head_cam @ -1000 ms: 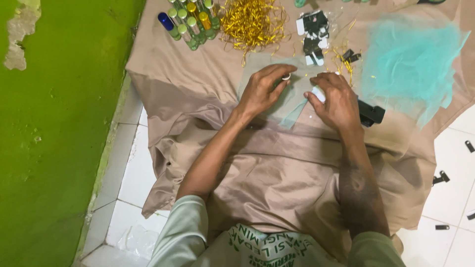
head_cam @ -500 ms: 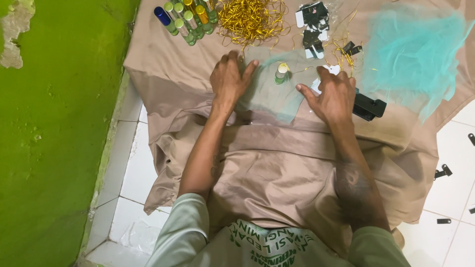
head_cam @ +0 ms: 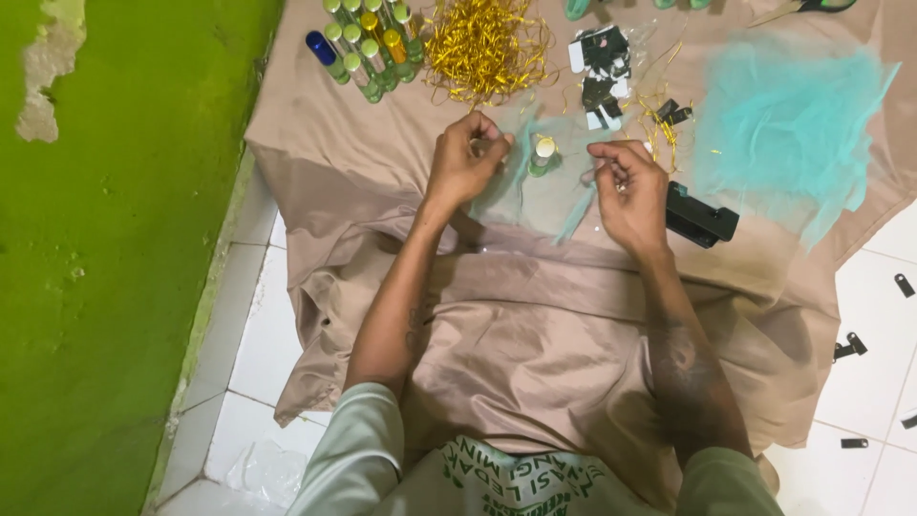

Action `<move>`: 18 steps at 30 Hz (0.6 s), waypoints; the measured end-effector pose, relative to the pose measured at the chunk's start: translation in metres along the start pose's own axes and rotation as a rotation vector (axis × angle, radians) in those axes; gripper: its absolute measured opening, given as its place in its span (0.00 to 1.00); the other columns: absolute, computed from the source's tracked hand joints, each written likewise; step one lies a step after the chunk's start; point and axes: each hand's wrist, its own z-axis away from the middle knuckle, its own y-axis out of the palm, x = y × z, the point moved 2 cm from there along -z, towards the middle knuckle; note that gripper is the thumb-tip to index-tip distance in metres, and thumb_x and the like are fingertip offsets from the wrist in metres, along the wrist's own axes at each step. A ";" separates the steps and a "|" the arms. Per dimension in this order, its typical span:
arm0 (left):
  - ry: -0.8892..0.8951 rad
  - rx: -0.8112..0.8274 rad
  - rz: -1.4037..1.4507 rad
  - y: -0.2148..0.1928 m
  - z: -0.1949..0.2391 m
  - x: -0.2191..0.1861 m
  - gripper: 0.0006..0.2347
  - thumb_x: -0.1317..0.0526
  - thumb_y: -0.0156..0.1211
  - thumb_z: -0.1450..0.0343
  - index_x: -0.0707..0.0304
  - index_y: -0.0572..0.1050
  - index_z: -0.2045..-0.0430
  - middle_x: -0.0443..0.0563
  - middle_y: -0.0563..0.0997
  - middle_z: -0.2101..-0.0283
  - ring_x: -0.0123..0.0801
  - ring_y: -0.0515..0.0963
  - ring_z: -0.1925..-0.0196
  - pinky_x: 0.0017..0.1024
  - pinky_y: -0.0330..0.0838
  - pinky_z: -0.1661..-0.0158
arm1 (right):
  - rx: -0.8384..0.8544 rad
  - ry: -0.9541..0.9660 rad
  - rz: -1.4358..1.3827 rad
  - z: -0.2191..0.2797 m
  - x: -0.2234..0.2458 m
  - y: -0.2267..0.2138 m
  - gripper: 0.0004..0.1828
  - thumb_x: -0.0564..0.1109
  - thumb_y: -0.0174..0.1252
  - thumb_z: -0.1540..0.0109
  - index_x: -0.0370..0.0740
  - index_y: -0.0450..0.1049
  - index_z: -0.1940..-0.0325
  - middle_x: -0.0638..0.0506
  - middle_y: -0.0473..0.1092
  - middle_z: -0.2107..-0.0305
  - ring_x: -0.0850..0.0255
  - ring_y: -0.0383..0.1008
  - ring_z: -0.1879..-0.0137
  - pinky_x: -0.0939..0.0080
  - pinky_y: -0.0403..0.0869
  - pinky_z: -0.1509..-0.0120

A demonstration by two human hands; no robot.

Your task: Assembling small decorative souvenirs or gift favors using blue tulle fabric and gold wire.

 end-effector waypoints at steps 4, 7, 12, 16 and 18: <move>0.094 0.094 0.210 0.010 0.005 -0.007 0.06 0.66 0.67 0.31 0.65 0.74 0.71 0.67 0.83 0.55 0.34 0.82 0.63 0.27 0.78 0.68 | 0.022 -0.103 -0.049 -0.003 0.007 0.000 0.17 0.25 0.53 0.35 0.25 0.78 0.44 0.29 0.73 0.52 0.43 0.77 0.51 0.54 0.74 0.56; 0.080 0.155 0.337 0.012 0.017 -0.041 0.07 0.66 0.66 0.29 0.66 0.72 0.69 0.65 0.81 0.47 0.28 0.81 0.60 0.24 0.81 0.66 | 0.042 -0.116 -0.106 -0.004 0.025 0.001 0.18 0.30 0.61 0.35 0.26 0.76 0.40 0.29 0.72 0.48 0.46 0.76 0.51 0.54 0.76 0.57; -0.033 0.222 0.471 0.023 0.021 -0.033 0.09 0.63 0.66 0.27 0.71 0.72 0.66 0.69 0.74 0.42 0.35 0.84 0.66 0.26 0.85 0.70 | 0.203 -0.176 0.018 0.000 0.050 0.006 0.40 0.50 0.73 0.42 0.25 0.67 0.32 0.23 0.65 0.42 0.31 0.68 0.38 0.36 0.75 0.44; 0.036 0.189 0.477 0.026 0.018 -0.022 0.09 0.64 0.68 0.28 0.71 0.74 0.68 0.64 0.75 0.48 0.33 0.84 0.72 0.24 0.83 0.74 | 0.193 -0.236 0.084 0.004 0.040 0.017 0.47 0.53 0.78 0.47 0.25 0.66 0.32 0.24 0.65 0.41 0.26 0.67 0.36 0.27 0.69 0.37; 0.145 0.138 0.302 0.029 0.011 0.003 0.07 0.61 0.72 0.30 0.64 0.80 0.70 0.52 0.74 0.55 0.20 0.77 0.69 0.19 0.77 0.70 | 0.065 -0.298 0.151 0.008 0.026 0.026 0.35 0.44 0.77 0.45 0.26 0.72 0.38 0.29 0.70 0.46 0.30 0.72 0.40 0.33 0.72 0.39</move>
